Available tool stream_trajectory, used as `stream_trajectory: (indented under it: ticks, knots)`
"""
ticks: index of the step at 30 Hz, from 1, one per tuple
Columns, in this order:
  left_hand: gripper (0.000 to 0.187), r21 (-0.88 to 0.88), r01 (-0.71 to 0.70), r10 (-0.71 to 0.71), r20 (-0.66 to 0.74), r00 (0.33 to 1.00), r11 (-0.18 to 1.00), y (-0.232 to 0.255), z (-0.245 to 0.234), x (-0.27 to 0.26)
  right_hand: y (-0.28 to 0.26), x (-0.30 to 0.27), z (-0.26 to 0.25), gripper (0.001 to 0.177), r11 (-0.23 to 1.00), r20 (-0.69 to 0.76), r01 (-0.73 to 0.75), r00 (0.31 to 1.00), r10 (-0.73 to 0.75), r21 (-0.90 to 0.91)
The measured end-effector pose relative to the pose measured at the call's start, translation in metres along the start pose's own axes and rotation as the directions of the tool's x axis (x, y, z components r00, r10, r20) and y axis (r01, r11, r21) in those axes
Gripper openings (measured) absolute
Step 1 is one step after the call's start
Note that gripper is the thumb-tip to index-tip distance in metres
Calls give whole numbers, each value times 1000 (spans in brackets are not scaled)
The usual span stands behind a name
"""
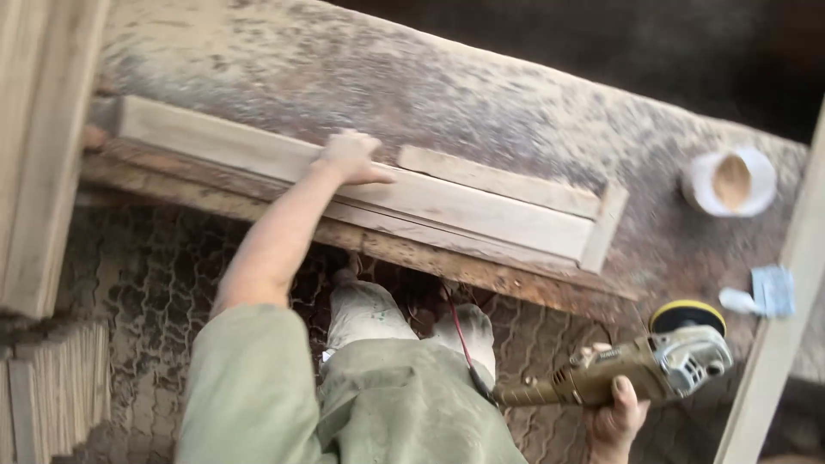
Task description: The recorder is sanding wooden planks using a power sander and applying glue to gaps.
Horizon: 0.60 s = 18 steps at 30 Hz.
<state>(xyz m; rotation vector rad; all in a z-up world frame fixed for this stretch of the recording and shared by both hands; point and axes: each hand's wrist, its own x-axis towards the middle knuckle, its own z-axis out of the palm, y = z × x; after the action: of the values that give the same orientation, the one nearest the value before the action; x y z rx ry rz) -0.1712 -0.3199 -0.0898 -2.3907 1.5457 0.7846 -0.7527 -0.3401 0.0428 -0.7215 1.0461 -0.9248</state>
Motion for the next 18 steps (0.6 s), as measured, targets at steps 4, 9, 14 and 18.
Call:
stream_trajectory:
  ticks: [4,9,14,18]
  knots:
    - [96,-229,-1,120,505,855,973,25,-71,-14,25,-10,25,61,998,24,19,1000,-18,-63]
    - [92,332,-361,207,419,884,871,23,-67,-84,59,-24,103,59,999,33,30,999,-31,18]
    - [57,-75,-223,227,52,972,972,-51,-7,-136,82,-40,196,61,999,16,51,999,-51,-3]
    - [39,-669,177,-215,27,976,722,-191,-9,-198,104,-38,251,60,1000,58,24,998,-25,20]
